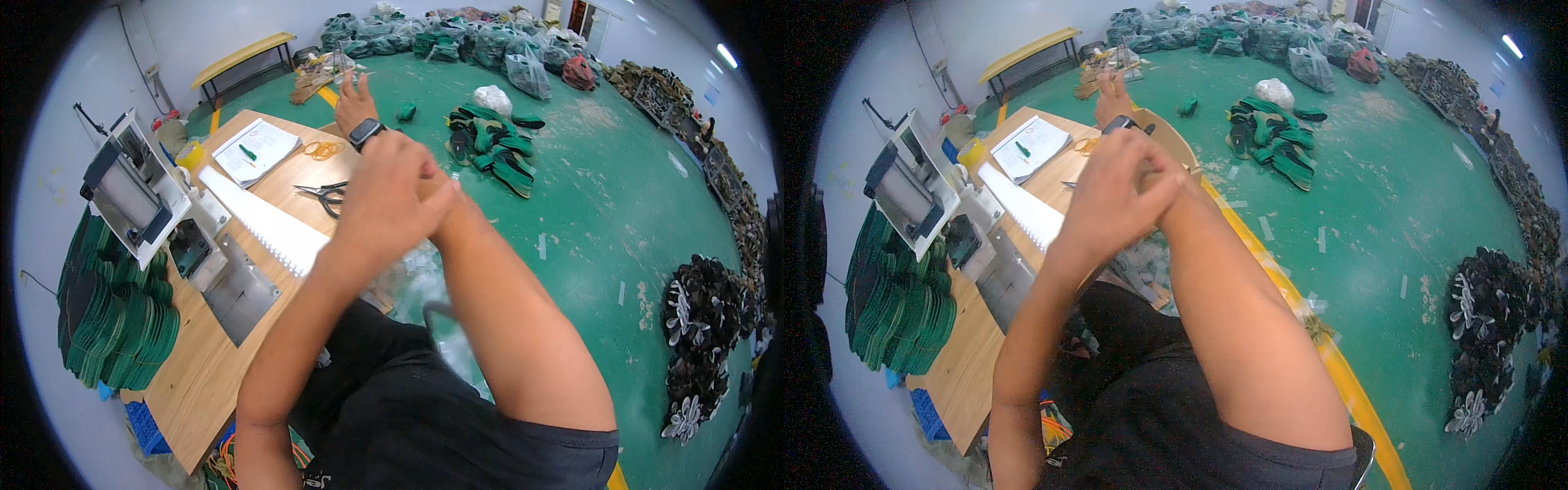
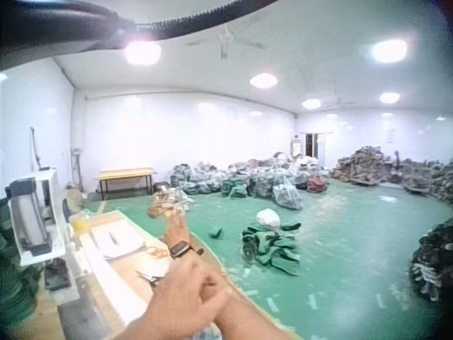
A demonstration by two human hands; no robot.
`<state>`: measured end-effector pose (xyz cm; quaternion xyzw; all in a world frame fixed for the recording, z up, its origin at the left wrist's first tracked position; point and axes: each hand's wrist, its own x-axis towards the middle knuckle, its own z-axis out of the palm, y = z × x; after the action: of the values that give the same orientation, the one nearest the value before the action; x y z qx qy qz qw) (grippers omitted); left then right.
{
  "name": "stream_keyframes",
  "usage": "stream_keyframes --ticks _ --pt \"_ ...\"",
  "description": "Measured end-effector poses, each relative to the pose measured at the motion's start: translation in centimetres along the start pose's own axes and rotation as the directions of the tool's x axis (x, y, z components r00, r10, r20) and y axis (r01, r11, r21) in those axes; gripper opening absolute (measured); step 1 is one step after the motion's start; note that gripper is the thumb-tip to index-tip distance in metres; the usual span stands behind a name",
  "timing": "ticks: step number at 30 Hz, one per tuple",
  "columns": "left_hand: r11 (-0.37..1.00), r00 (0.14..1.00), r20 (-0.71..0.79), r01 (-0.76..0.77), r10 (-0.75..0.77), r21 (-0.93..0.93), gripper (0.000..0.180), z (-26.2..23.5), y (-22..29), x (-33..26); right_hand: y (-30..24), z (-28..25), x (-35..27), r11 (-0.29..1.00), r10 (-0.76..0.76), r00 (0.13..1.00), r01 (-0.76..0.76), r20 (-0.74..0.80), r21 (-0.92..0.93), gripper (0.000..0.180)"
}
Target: The person stacks green shoe insoles, cuts a strip of circular size labels using scissors, and applies individual labels to the heel area of the insoles one by one.
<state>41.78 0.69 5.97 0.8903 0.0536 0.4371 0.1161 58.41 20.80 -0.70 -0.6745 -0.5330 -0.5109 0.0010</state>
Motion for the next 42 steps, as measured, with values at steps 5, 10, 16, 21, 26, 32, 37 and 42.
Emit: stream_keyframes --ticks 5,10,16,21,26,32,37,42 --pt "0.986 0.995 0.095 0.041 -0.026 -0.164 0.015 -0.3 2.5 -2.5 -1.2 0.7 -0.2 0.999 -0.029 0.998 0.027 0.057 0.037 0.031" --pt "0.87 0.973 0.1 0.233 -0.21 -0.434 0.01 -0.6 3.4 -2.9 1.1 4.3 0.0 0.993 0.016 0.999 -0.011 0.042 -0.12 0.032" --pt "0.961 0.995 0.037 0.099 -0.093 -0.258 0.013 0.6 -1.6 -1.4 -1.2 2.5 0.1 0.984 -0.093 0.992 0.106 0.089 -0.146 0.032" --pt "0.958 0.986 0.115 -0.089 0.125 -0.274 0.011 -0.8 1.3 -3.2 -0.9 4.1 0.2 0.965 0.092 0.995 -0.079 -0.043 0.251 0.033" --pt "0.876 0.946 0.316 0.208 -0.067 -0.436 0.008 -6.1 2.9 -8.3 1.7 1.9 1.3 0.844 -0.095 0.911 -0.14 0.401 0.518 0.028" --pt "0.734 0.667 -0.372 0.677 -0.645 -0.058 0.003 -21.6 1.4 -19.9 -0.7 -10.3 -5.1 0.289 0.13 0.99 -0.096 0.06 0.952 0.029" --pt "0.7 0.349 -0.891 0.712 -0.292 0.05 0.018 -35.1 -1.5 -29.0 -8.1 -28.1 -7.5 -0.264 -0.128 0.908 0.357 -0.399 0.896 0.035" --pt "0.555 0.149 -0.963 0.832 -0.225 -0.001 0.032 -40.1 -4.7 -36.1 -22.2 -37.0 1.3 -0.237 0.182 0.641 0.765 -0.746 0.599 0.045"
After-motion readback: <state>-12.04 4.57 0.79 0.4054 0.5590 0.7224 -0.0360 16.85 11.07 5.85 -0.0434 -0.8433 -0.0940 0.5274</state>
